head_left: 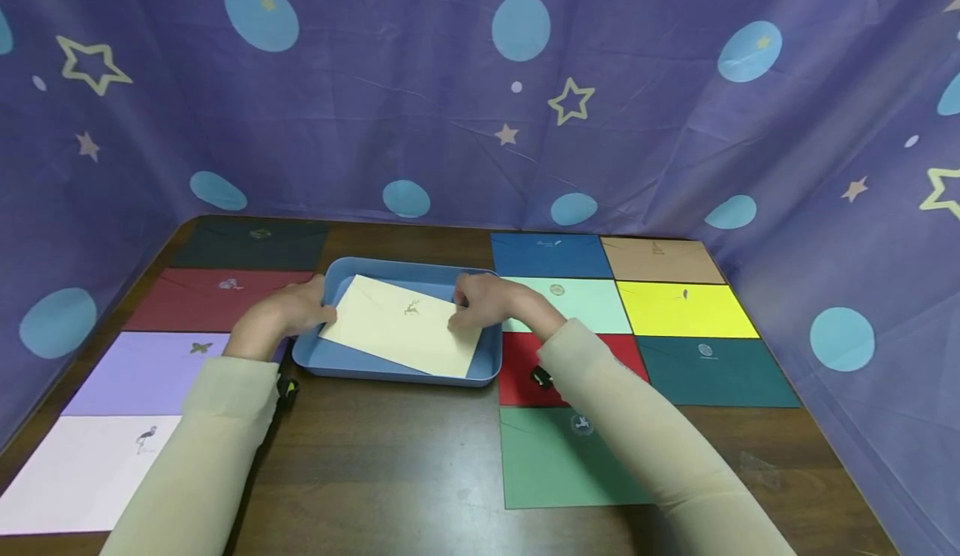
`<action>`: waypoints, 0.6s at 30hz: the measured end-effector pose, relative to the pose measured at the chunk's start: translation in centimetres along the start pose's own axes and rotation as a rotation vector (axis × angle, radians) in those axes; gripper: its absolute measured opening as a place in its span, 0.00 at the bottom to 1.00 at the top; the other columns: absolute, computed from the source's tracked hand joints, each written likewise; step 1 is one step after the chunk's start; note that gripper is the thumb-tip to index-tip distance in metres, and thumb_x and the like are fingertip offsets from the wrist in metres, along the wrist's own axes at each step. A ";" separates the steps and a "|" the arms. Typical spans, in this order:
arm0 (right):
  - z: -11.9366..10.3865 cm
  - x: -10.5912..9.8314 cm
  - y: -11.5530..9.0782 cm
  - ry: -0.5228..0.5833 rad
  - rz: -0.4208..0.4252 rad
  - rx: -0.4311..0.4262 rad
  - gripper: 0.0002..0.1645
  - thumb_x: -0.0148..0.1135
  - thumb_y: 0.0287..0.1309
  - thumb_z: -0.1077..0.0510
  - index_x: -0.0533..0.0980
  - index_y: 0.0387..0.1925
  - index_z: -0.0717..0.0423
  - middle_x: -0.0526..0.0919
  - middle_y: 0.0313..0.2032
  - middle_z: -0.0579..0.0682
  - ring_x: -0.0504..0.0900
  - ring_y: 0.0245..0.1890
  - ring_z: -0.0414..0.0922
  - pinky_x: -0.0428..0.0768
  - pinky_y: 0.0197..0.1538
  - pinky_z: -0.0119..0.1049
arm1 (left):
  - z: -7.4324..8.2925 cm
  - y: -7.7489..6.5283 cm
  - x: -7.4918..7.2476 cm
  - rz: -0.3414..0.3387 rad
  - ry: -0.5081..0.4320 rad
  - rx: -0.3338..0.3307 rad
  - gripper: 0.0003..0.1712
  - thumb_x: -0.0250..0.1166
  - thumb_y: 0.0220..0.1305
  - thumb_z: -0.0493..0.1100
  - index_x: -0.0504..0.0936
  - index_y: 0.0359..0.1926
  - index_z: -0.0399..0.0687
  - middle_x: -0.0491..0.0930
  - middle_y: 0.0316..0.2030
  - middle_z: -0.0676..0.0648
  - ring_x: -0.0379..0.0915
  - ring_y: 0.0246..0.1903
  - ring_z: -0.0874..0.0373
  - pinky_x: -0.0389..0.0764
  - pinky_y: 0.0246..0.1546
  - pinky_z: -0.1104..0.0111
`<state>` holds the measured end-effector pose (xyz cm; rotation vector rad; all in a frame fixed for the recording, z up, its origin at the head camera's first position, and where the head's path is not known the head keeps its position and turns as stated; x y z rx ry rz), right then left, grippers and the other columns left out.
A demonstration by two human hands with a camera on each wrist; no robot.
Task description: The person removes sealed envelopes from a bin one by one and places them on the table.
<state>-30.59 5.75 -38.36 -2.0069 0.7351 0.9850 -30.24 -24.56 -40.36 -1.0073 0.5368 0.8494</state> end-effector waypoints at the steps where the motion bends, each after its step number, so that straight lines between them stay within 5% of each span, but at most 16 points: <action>1: 0.0 -0.1 -0.2 0.019 0.002 0.000 0.20 0.64 0.72 0.47 0.74 0.53 0.57 0.80 0.42 0.50 0.77 0.40 0.43 0.75 0.44 0.38 | 0.0 0.0 0.0 -0.001 -0.001 0.002 0.51 0.52 0.75 0.41 0.30 0.77 0.17 0.43 0.77 0.16 0.61 0.65 0.31 0.67 0.65 0.39; 7: 0.7 -0.7 -1.4 0.167 0.017 -0.009 0.24 0.67 0.71 0.51 0.76 0.62 0.57 0.83 0.48 0.50 0.82 0.44 0.44 0.81 0.49 0.40 | 0.2 0.1 0.0 0.015 0.008 0.011 0.52 0.55 0.73 0.42 0.32 0.77 0.16 0.46 0.76 0.16 0.63 0.65 0.30 0.68 0.65 0.38; 18: 1.6 -0.4 -3.2 0.416 -0.024 -0.059 0.25 0.70 0.70 0.59 0.74 0.64 0.59 0.87 0.45 0.52 0.91 0.36 0.47 0.87 0.44 0.39 | 0.0 0.0 0.1 0.016 -0.023 -0.010 0.52 0.54 0.75 0.43 0.28 0.77 0.18 0.38 0.78 0.17 0.52 0.74 0.25 0.60 0.72 0.35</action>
Point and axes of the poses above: each hand's wrist, its own y-axis towards the middle knuckle, its own x-axis out of the palm, z = x × y, the point moved 3 cm from there along y, towards the middle knuckle
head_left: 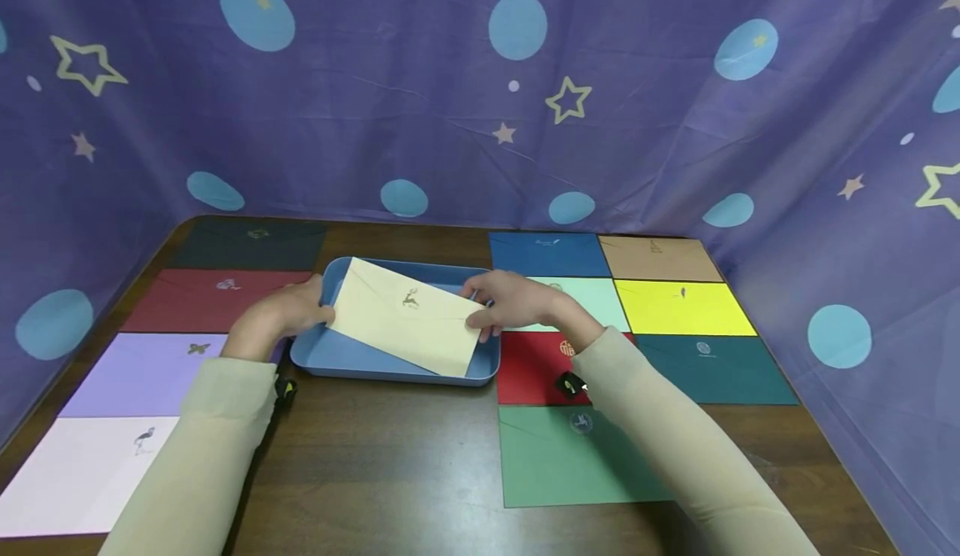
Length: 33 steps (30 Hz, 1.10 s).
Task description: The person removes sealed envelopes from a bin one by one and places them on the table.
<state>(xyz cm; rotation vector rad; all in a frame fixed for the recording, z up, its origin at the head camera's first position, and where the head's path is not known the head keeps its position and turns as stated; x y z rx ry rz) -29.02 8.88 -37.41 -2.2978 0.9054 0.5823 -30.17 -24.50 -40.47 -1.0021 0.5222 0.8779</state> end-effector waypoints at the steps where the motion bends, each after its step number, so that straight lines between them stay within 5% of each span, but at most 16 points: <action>1: 0.1 0.0 -0.1 0.009 0.003 -0.007 0.25 0.69 0.70 0.59 0.74 0.64 0.59 0.88 0.44 0.51 0.92 0.36 0.47 0.87 0.45 0.39 | 0.0 0.0 0.0 0.001 0.003 -0.002 0.52 0.54 0.75 0.43 0.28 0.77 0.18 0.38 0.78 0.17 0.52 0.74 0.25 0.60 0.72 0.35; 6: 0.6 0.1 0.0 0.042 0.034 -0.047 0.22 0.68 0.72 0.60 0.75 0.63 0.59 0.89 0.42 0.50 0.91 0.36 0.49 0.87 0.44 0.40 | 0.0 0.0 -0.1 0.004 0.019 0.001 0.51 0.53 0.75 0.43 0.30 0.77 0.17 0.43 0.76 0.16 0.59 0.69 0.27 0.64 0.69 0.37; 16: 1.3 -1.2 -1.7 0.083 0.142 -0.053 0.18 0.67 0.72 0.60 0.79 0.60 0.56 0.89 0.44 0.51 0.89 0.35 0.49 0.88 0.45 0.45 | 0.1 0.0 0.0 0.025 0.041 0.007 0.47 0.51 0.79 0.43 0.34 0.77 0.15 0.43 0.76 0.15 0.58 0.71 0.26 0.62 0.71 0.36; 20: 2.2 -2.1 -3.2 0.107 0.173 -0.073 0.18 0.66 0.73 0.61 0.78 0.61 0.58 0.89 0.44 0.53 0.90 0.37 0.53 0.88 0.44 0.46 | 0.1 0.1 0.0 0.032 0.052 0.003 0.46 0.51 0.81 0.43 0.35 0.77 0.16 0.45 0.76 0.15 0.57 0.72 0.25 0.62 0.72 0.36; 27: 4.0 -4.0 -6.3 0.140 0.214 -0.096 0.16 0.62 0.75 0.64 0.78 0.60 0.59 0.89 0.43 0.54 0.85 0.42 0.70 0.85 0.48 0.60 | 0.0 0.4 0.1 0.044 0.061 -0.004 0.44 0.52 0.81 0.43 0.38 0.78 0.18 0.48 0.75 0.16 0.57 0.72 0.25 0.62 0.72 0.36; 33: 5.8 -6.2 -10.3 0.094 0.220 -0.091 0.15 0.61 0.76 0.63 0.77 0.60 0.59 0.89 0.43 0.55 0.86 0.38 0.64 0.85 0.41 0.46 | 0.0 0.2 0.0 0.040 0.078 0.019 0.43 0.52 0.81 0.43 0.41 0.77 0.18 0.51 0.74 0.16 0.59 0.70 0.25 0.63 0.70 0.36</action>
Point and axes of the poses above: each hand's wrist, its own y-axis towards the middle knuckle, its own x-axis out of the palm, z = x × y, the point moved 3 cm from there along y, towards the middle knuckle
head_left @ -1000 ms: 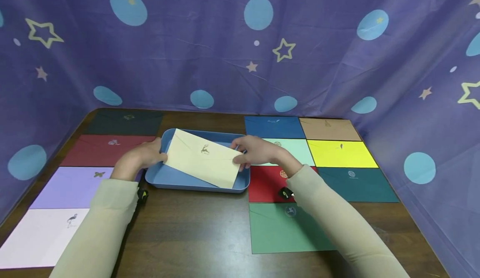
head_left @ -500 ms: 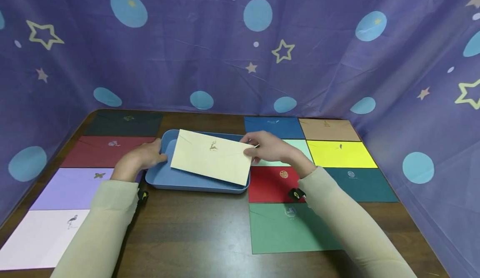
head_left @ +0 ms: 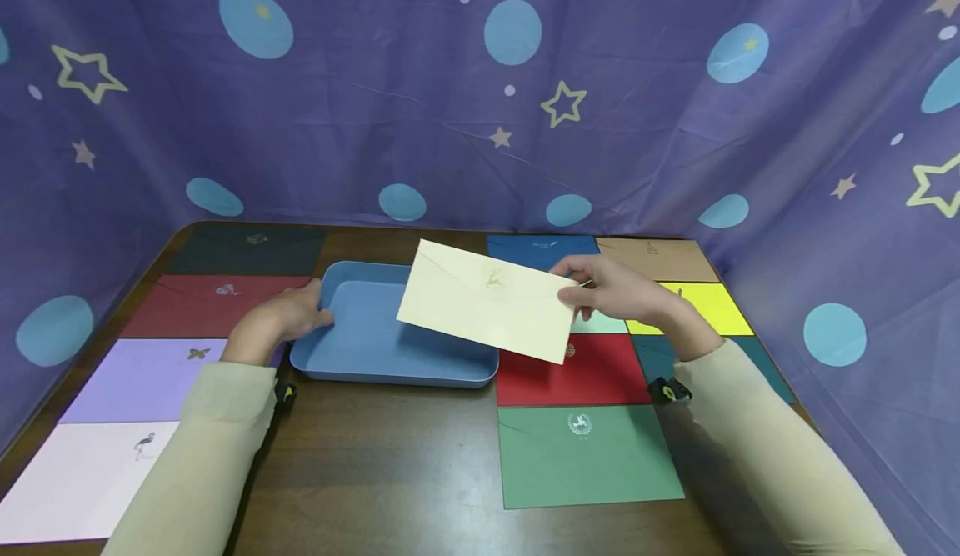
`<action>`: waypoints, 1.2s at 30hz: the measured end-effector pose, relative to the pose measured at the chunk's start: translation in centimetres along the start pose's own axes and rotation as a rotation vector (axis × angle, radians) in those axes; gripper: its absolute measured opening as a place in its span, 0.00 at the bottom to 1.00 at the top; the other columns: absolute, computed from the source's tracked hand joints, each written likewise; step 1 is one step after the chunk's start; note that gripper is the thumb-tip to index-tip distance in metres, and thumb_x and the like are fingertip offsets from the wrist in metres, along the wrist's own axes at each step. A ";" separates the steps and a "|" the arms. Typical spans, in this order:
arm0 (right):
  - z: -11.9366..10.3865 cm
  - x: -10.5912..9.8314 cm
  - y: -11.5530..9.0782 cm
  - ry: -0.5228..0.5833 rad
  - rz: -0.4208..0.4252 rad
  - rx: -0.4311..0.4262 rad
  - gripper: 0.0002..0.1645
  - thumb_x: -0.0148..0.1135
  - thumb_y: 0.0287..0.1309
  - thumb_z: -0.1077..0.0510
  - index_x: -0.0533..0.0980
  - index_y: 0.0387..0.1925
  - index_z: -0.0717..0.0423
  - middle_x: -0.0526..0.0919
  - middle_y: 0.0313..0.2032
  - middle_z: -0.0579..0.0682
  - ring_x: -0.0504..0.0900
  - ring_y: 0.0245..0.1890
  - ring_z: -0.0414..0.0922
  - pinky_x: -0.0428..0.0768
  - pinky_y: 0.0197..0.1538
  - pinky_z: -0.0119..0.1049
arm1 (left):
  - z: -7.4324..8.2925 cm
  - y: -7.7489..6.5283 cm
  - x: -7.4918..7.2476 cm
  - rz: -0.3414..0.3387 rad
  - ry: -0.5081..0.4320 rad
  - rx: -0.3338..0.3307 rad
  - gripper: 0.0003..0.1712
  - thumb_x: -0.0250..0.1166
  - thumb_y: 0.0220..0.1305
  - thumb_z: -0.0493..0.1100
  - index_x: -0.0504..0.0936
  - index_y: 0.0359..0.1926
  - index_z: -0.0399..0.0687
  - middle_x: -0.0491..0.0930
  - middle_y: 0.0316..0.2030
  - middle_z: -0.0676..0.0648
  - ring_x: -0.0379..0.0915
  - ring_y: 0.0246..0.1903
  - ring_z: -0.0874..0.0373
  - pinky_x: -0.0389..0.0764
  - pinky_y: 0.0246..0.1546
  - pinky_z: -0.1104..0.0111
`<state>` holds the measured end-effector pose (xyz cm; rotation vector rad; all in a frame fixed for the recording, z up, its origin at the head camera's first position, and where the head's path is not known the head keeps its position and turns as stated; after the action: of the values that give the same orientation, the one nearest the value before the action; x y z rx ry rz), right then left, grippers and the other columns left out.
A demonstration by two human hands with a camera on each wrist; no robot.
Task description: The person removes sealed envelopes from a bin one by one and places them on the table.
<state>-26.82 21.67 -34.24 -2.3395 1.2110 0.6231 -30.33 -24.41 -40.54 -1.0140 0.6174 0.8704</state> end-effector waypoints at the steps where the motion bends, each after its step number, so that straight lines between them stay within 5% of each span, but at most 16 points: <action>1: 0.2 -0.6 -0.7 -0.012 -0.002 -0.004 0.14 0.61 0.77 0.63 0.77 0.60 0.59 0.88 0.42 0.55 0.86 0.37 0.61 0.85 0.40 0.44 | 0.0 -0.1 0.0 -0.003 0.000 0.001 0.44 0.53 0.81 0.44 0.40 0.77 0.18 0.51 0.74 0.16 0.59 0.70 0.25 0.63 0.70 0.36; 11: 3.1 -6.4 -9.0 -0.110 -0.027 0.048 0.13 0.59 0.79 0.59 0.76 0.59 0.57 0.87 0.43 0.54 0.84 0.34 0.53 0.80 0.36 0.41 | 0.1 -0.2 -0.1 -0.008 -0.005 0.011 0.43 0.51 0.81 0.43 0.40 0.77 0.17 0.51 0.74 0.16 0.59 0.70 0.26 0.63 0.70 0.36; 21: 7.6 -10.1 -15.8 -0.104 -0.104 0.136 0.12 0.54 0.82 0.59 0.72 0.57 0.63 0.78 0.37 0.55 0.78 0.32 0.51 0.79 0.36 0.40 | 0.0 -0.3 -0.1 -0.016 0.003 -0.011 0.46 0.51 0.82 0.44 0.35 0.78 0.18 0.46 0.75 0.16 0.56 0.73 0.24 0.62 0.71 0.36; 28: 9.3 -11.9 -18.8 -0.118 -0.206 0.226 0.09 0.51 0.82 0.60 0.70 0.51 0.65 0.71 0.31 0.52 0.73 0.28 0.52 0.74 0.32 0.41 | 0.1 -0.3 -0.1 -0.014 -0.001 -0.003 0.46 0.51 0.82 0.44 0.35 0.78 0.18 0.46 0.76 0.16 0.55 0.73 0.24 0.61 0.71 0.35; 32: 9.8 -12.2 -19.9 -0.133 -0.230 0.359 0.15 0.50 0.83 0.58 0.67 0.57 0.69 0.65 0.30 0.47 0.70 0.27 0.47 0.71 0.32 0.41 | 0.0 -0.3 -0.2 -0.014 0.004 -0.003 0.45 0.51 0.81 0.44 0.36 0.78 0.18 0.48 0.75 0.16 0.57 0.72 0.24 0.63 0.70 0.35; 36: 10.5 -12.2 -20.5 -0.093 -0.265 0.392 0.15 0.48 0.84 0.60 0.67 0.59 0.70 0.67 0.30 0.48 0.68 0.27 0.46 0.68 0.31 0.41 | 0.0 -0.3 -0.1 -0.014 0.003 -0.005 0.45 0.51 0.81 0.44 0.37 0.78 0.18 0.49 0.74 0.16 0.59 0.71 0.25 0.64 0.69 0.36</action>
<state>-18.03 46.10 -32.38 -2.0647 0.8688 0.3606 -30.17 -24.53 -40.31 -1.0232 0.6108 0.8588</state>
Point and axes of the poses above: each hand's wrist, its own y-axis towards the middle knuckle, its own x-axis out of the palm, z = x × y, the point moved 3 cm from there along y, towards the middle knuckle
